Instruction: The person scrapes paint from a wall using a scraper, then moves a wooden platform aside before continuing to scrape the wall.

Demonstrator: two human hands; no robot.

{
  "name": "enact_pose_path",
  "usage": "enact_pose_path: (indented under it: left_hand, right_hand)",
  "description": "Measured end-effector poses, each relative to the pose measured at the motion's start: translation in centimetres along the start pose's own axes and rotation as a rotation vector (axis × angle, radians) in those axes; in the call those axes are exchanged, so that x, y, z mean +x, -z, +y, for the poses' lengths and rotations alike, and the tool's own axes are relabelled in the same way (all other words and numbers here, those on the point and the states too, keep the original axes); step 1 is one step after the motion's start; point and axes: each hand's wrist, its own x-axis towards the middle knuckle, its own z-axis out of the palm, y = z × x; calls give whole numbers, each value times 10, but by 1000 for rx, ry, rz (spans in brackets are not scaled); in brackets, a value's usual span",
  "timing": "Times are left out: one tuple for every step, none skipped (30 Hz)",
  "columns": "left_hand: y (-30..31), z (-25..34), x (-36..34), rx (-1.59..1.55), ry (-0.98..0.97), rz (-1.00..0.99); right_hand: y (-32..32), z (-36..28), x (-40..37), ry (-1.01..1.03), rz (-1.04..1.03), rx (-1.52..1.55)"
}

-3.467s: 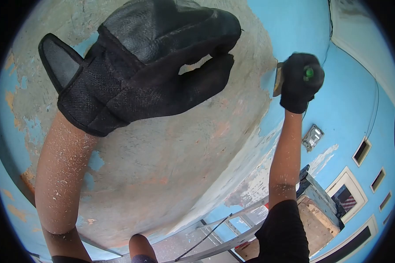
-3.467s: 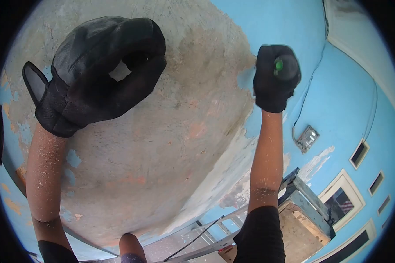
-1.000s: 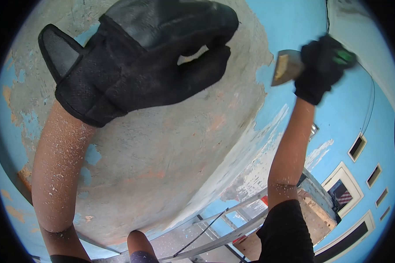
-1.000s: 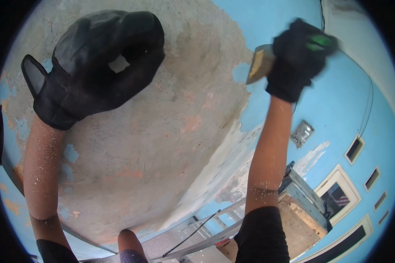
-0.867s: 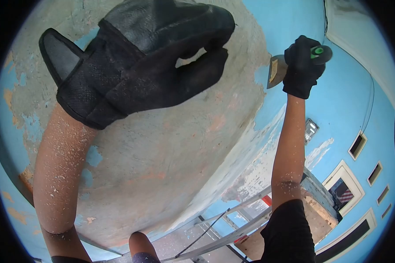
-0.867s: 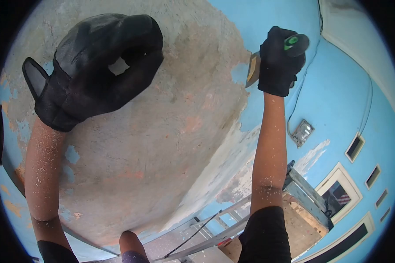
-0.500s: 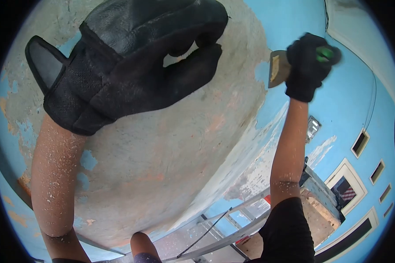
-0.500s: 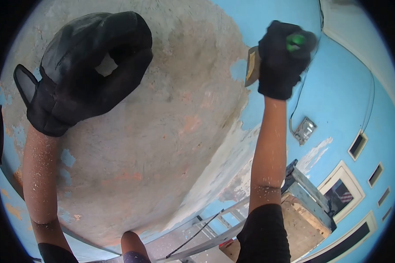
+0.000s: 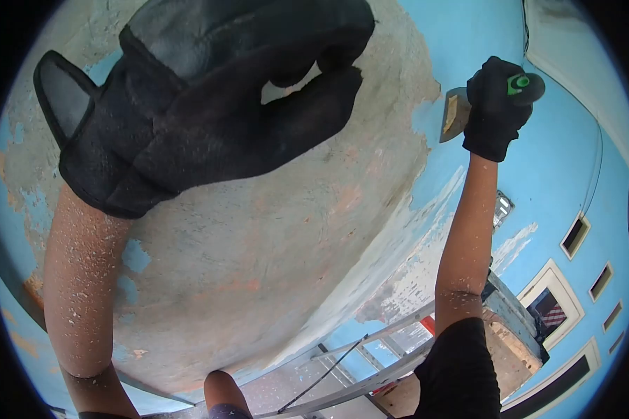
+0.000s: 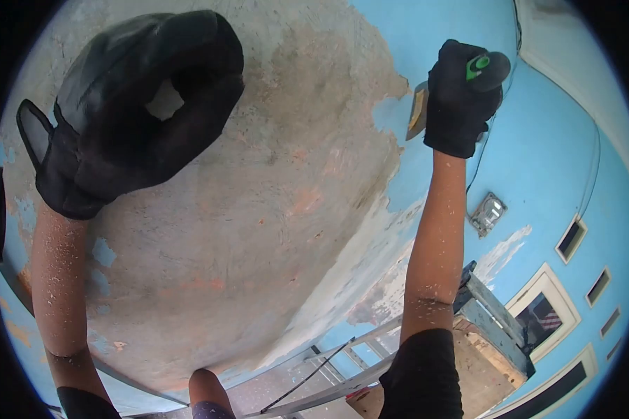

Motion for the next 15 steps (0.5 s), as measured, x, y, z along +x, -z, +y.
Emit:
enact_pose_path:
  left_hand:
    - [-2,1,1,-12,-4,1]
    - [-2,1,0,-18,2,-12]
    - [0,-1,0,-6,10,-20]
    - [0,-2,0,-4,16,-21]
    - [0,-1,1,32,-10,-23]
    - [0,-1,2,70,-41,-21]
    - [0,1,1,62,-44,-20]
    - [0,2,-1,36,-2,-12]
    - [1,1,-2,15,36,-5]
    - [-2,1,-2,1,37,7]
    - [-1,-1,-2,13,30,14]
    - [-2,-1,0,12,25,23]
    - [-2,0,1,11,23,23]
    - [-4,0,3,13,16,23]
    - [-5,0,3,5,16,23]
  right_hand:
    - [12,-13,5,-206,-27,265]
    - [25,-36,8,-202,-24,267]
    - [35,-65,11,-270,-20,646]
    - [40,-81,7,-353,-26,1013]
    - [29,-78,-1,-369,-30,1004]
    - [7,-68,-8,-158,30,522]
    - [-7,-59,-11,59,81,40]
    - [-8,-51,-7,131,95,64]
    - [-1,-50,2,139,104,67]
    - [15,-50,7,33,-12,320]
    - [27,-54,17,-65,-119,585]
    - [34,-58,27,-164,-228,852]
    - [37,-60,26,-282,-344,1112]
    - [10,-44,13,-65,-114,522]
    - [-16,-30,-2,146,107,-79]
